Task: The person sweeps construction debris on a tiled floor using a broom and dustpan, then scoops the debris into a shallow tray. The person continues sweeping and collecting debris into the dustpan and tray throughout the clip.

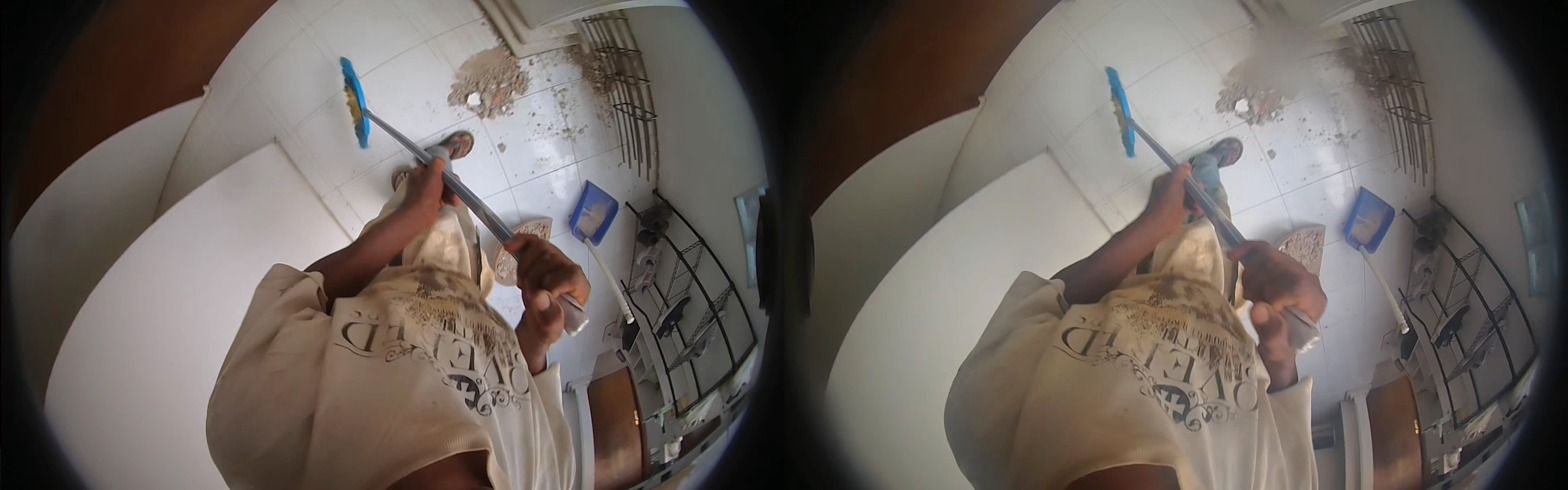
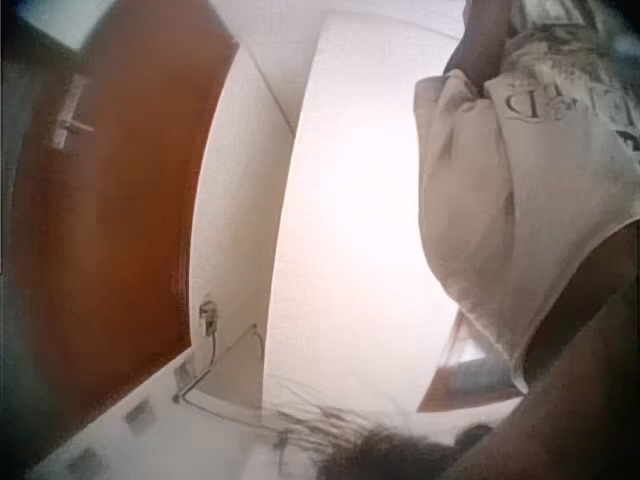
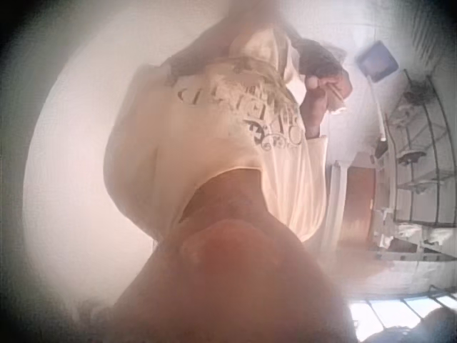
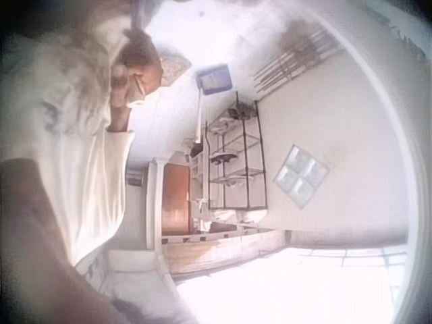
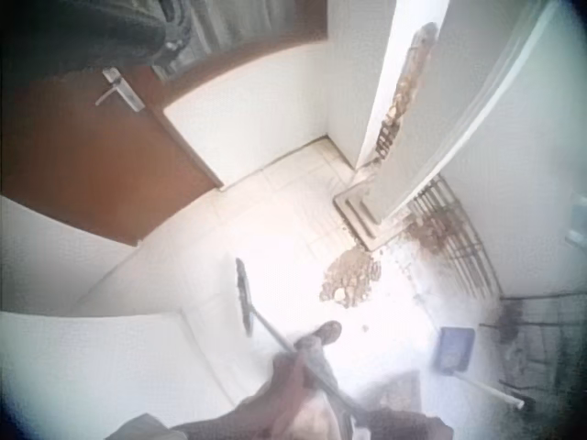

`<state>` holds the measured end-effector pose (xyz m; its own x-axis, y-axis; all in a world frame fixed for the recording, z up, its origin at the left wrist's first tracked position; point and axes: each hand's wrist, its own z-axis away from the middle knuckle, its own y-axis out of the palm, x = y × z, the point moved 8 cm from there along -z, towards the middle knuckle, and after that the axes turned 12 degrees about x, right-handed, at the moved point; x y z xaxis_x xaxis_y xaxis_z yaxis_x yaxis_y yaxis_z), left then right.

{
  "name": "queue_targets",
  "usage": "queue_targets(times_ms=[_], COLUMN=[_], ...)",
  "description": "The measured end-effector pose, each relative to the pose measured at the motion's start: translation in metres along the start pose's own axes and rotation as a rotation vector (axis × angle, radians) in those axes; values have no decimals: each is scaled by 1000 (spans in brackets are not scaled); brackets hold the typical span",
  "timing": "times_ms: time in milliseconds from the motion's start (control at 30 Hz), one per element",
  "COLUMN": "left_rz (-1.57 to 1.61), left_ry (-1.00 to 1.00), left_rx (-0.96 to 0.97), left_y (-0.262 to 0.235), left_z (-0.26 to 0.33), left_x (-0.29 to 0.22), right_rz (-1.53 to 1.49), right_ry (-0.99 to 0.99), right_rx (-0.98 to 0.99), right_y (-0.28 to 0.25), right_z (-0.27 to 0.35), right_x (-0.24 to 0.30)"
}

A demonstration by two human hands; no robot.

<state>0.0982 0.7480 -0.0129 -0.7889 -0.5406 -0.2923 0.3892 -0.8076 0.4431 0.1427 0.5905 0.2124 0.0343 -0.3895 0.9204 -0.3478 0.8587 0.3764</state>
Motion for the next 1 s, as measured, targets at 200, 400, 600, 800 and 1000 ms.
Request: queue_targets(times_ms=[200,400,600,800,1000], left_rz=[335,294,-1105,533,456], left_ry=[286,164,748,273,335], left_rx=[-466,-374,-191,-165,-271], left_y=[-226,-383,-215,-173,-371], left_z=[30,15,47,93,43], left_x=[-10,19,5,46,-17], right_rz=[34,129,435,-34,189], right_ry=[38,40,353,6,304], right_rx=[465,622,307,187,366], right_y=[133,243,174,174,279], right_z=[-29,23,63,72,28], right_x=[-129,-254,-179,-88,-240])
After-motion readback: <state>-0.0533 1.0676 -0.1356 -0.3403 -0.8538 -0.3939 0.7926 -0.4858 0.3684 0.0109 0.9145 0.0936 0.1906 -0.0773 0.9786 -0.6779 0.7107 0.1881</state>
